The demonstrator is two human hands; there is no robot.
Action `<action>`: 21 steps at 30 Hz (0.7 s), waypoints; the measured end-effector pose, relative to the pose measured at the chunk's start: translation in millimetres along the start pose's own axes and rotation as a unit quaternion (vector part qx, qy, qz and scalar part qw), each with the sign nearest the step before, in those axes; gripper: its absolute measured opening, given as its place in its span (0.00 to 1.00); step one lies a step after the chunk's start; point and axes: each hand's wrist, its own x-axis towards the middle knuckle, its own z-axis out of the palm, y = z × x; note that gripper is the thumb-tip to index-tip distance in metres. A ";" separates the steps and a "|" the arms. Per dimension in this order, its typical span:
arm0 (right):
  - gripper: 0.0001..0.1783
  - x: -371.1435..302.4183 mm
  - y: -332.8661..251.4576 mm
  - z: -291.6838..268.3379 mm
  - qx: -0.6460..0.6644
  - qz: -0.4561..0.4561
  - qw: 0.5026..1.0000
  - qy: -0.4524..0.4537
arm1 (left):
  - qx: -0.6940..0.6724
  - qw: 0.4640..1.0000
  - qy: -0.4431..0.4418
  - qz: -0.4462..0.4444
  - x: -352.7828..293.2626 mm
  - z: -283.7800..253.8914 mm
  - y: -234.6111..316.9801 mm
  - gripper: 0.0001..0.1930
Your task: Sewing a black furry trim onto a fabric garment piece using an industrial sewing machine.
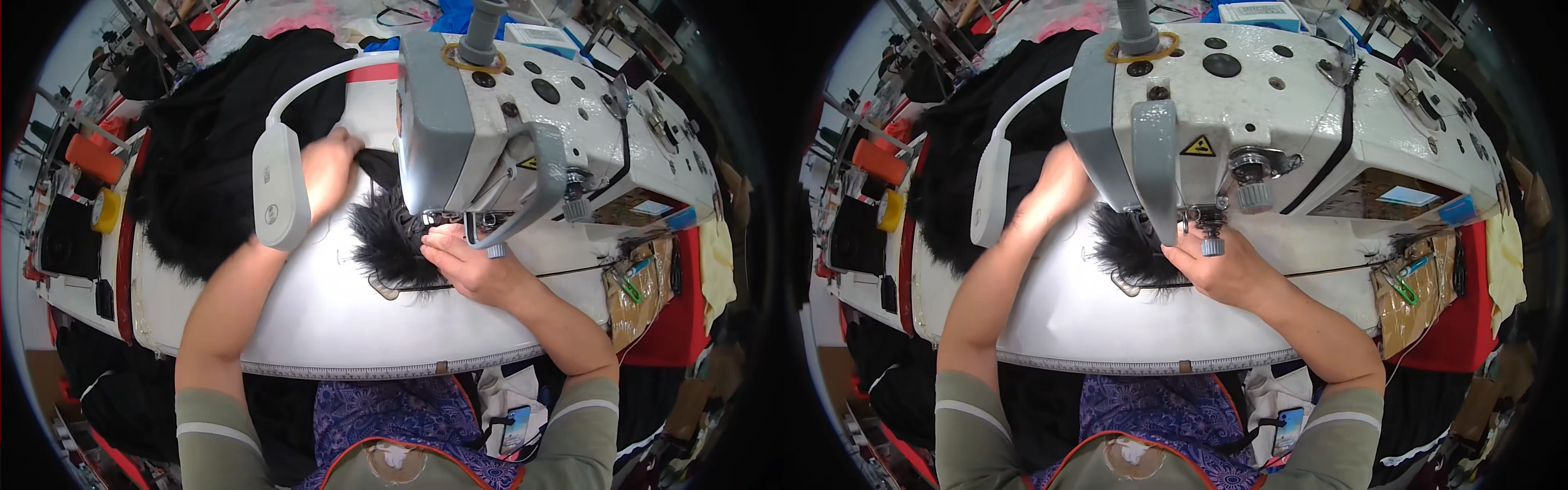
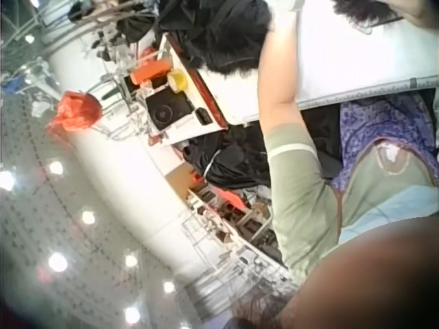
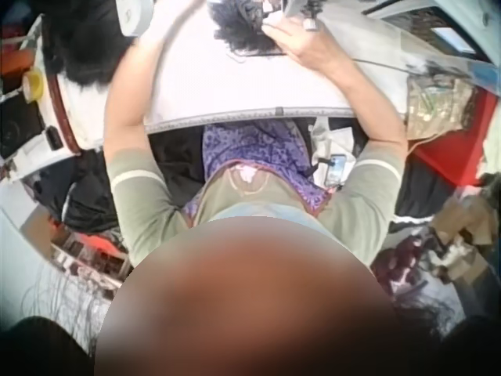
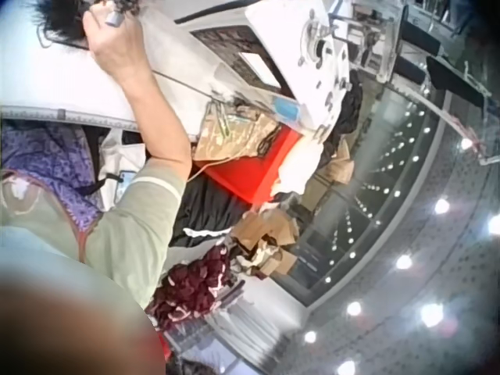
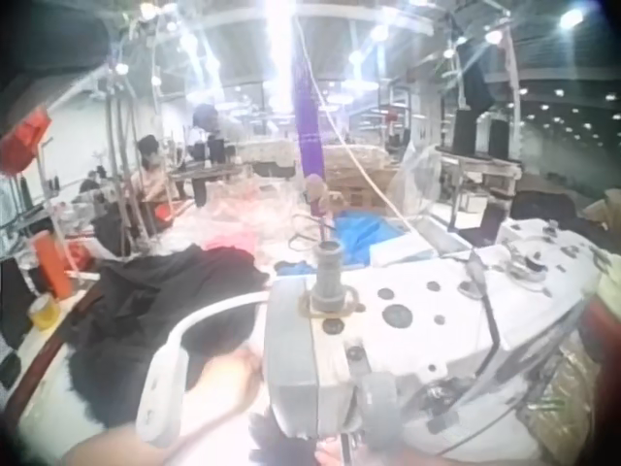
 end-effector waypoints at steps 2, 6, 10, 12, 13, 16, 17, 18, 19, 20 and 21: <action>0.16 4.4 -1.3 0.8 0.015 -0.001 1.000 0.017 | -0.028 0.997 0.066 0.039 21.6 -4.7 -14.1 0.12; 0.16 -1.4 1.2 -5.6 0.019 0.034 0.999 0.010 | -0.110 0.960 0.209 0.149 44.3 -32.8 10.3 0.15; 0.16 -2.8 0.8 -8.4 0.011 0.056 0.998 0.002 | -0.067 0.988 0.096 0.098 14.3 -37.7 2.2 0.20; 0.17 1.6 2.9 -7.9 0.019 0.015 1.000 0.009 | 0.008 0.967 0.115 0.227 -8.1 -44.4 -0.7 0.20; 0.17 1.7 4.1 -6.9 0.023 -0.024 0.999 0.010 | 0.012 0.957 0.105 0.269 -16.5 -41.7 6.0 0.19; 0.19 6.0 1.1 0.8 0.080 -0.055 0.995 -0.008 | 0.015 0.915 0.117 0.387 -43.2 -24.8 30.1 0.15; 0.21 5.9 0.7 2.5 0.097 -0.063 0.993 -0.009 | 0.020 0.912 0.061 0.406 -40.1 -28.3 43.5 0.16; 0.21 5.9 -0.4 2.2 0.098 -0.064 0.993 -0.011 | 0.024 0.906 0.005 0.423 -37.0 -31.4 54.5 0.17; 0.21 5.4 -1.4 0.4 0.097 -0.052 0.994 -0.017 | 0.018 0.920 -0.047 0.389 -36.8 -25.2 53.7 0.17; 0.22 4.7 -1.7 -1.7 0.095 -0.041 0.994 -0.022 | 0.058 0.927 -0.066 0.363 -31.7 -25.8 49.1 0.15; 0.22 0.7 -1.5 -0.6 0.080 0.002 0.997 -0.011 | 0.091 0.935 -0.041 0.339 -29.8 -27.9 43.3 0.14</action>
